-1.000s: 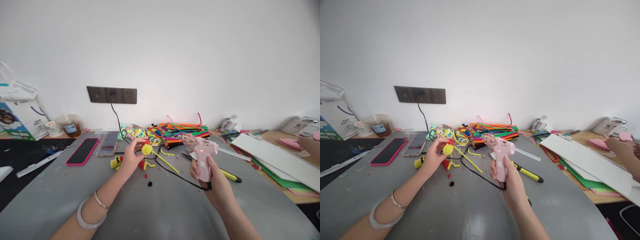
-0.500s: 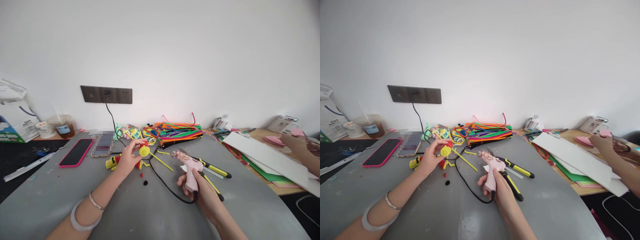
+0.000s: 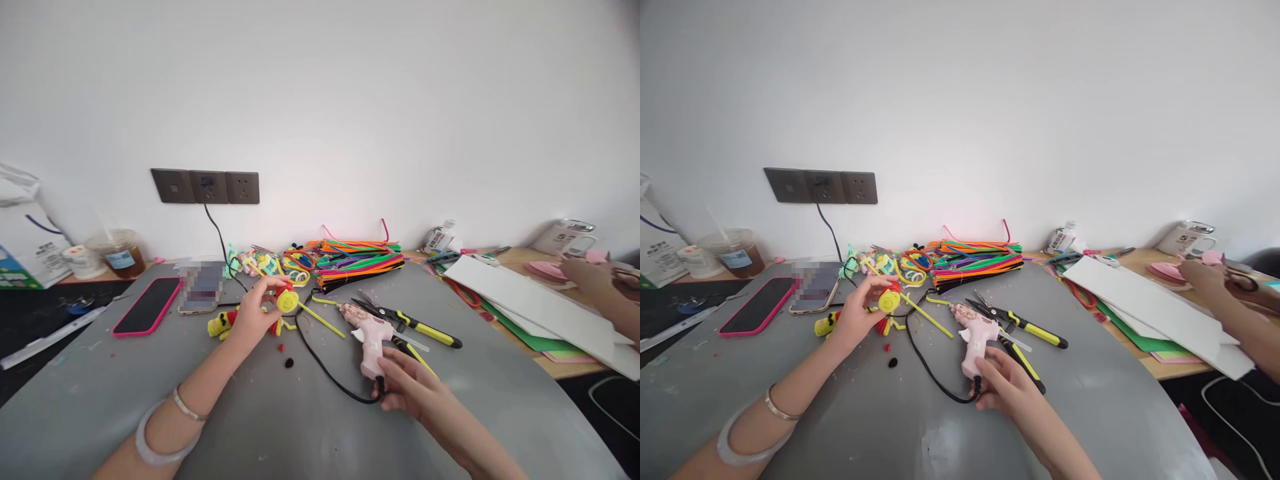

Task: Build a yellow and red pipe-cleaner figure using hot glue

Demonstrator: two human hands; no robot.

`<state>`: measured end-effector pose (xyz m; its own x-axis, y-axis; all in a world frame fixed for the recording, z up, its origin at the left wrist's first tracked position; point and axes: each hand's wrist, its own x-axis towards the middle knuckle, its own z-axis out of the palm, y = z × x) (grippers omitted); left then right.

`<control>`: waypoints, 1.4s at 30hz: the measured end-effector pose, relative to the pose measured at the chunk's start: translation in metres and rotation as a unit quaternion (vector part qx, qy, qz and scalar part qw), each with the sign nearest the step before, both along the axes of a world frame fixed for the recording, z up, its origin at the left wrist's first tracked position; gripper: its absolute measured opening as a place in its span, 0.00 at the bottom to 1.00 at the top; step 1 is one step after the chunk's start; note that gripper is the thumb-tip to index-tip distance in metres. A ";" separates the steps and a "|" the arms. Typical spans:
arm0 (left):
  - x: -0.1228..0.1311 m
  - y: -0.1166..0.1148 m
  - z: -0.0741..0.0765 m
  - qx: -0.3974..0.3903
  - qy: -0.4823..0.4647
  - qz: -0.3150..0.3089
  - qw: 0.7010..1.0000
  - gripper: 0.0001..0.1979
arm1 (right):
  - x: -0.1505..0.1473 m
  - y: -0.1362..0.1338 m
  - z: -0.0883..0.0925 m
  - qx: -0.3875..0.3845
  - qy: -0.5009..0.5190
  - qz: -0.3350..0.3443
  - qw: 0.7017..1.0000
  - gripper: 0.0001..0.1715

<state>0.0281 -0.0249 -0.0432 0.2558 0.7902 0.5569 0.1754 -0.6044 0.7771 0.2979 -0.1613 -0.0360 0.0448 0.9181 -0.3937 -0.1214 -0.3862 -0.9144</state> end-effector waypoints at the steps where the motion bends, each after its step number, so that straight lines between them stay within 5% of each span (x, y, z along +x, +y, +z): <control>1: 0.000 0.000 0.000 0.001 0.000 0.000 1.000 0.12 | 0.003 -0.005 0.000 -0.002 -0.024 -0.003 1.000 0.35; 3: 0.001 0.000 -0.001 0.000 -0.005 0.004 1.000 0.12 | 0.008 -0.014 0.000 -0.001 -0.088 0.007 0.996 0.41; 6: 0.001 0.002 -0.003 -0.006 -0.033 0.016 0.999 0.13 | 0.012 -0.019 0.005 0.050 -0.249 0.039 0.966 0.34; 10: 0.000 0.004 -0.005 0.017 -0.064 0.026 0.997 0.14 | 0.000 0.004 0.024 0.156 -0.451 0.084 0.875 0.16; 14: -0.002 0.005 -0.002 0.071 -0.050 0.033 0.996 0.14 | -0.036 0.057 0.041 0.166 -0.601 0.165 0.765 0.11; 21: -0.005 0.007 -0.004 0.088 -0.094 0.076 0.989 0.14 | -0.088 0.101 0.039 0.112 -0.643 0.195 0.732 0.12; 28: -0.002 0.006 -0.001 0.081 -0.154 0.107 0.979 0.17 | -0.058 0.091 0.074 0.141 -0.599 0.167 0.770 0.08; 29: -0.002 0.005 -0.001 0.085 -0.149 0.104 0.980 0.17 | -0.048 0.087 0.082 0.151 -0.573 0.159 0.790 0.08; 31: -0.002 0.004 -0.003 0.099 -0.129 0.084 0.983 0.15 | -0.028 0.078 0.094 0.179 -0.410 0.115 0.887 0.04; 33: -0.002 0.003 -0.005 0.115 -0.103 0.057 0.986 0.14 | -0.012 0.067 0.098 0.197 -0.315 0.091 0.924 0.11; 37: 0.000 -0.001 -0.006 0.146 -0.068 0.028 0.987 0.14 | 0.000 0.053 0.087 0.222 -0.220 0.021 0.950 0.29; 42: 0.003 -0.007 -0.003 0.192 -0.026 0.019 0.981 0.14 | -0.016 0.053 0.064 0.255 -0.109 -0.076 0.958 0.30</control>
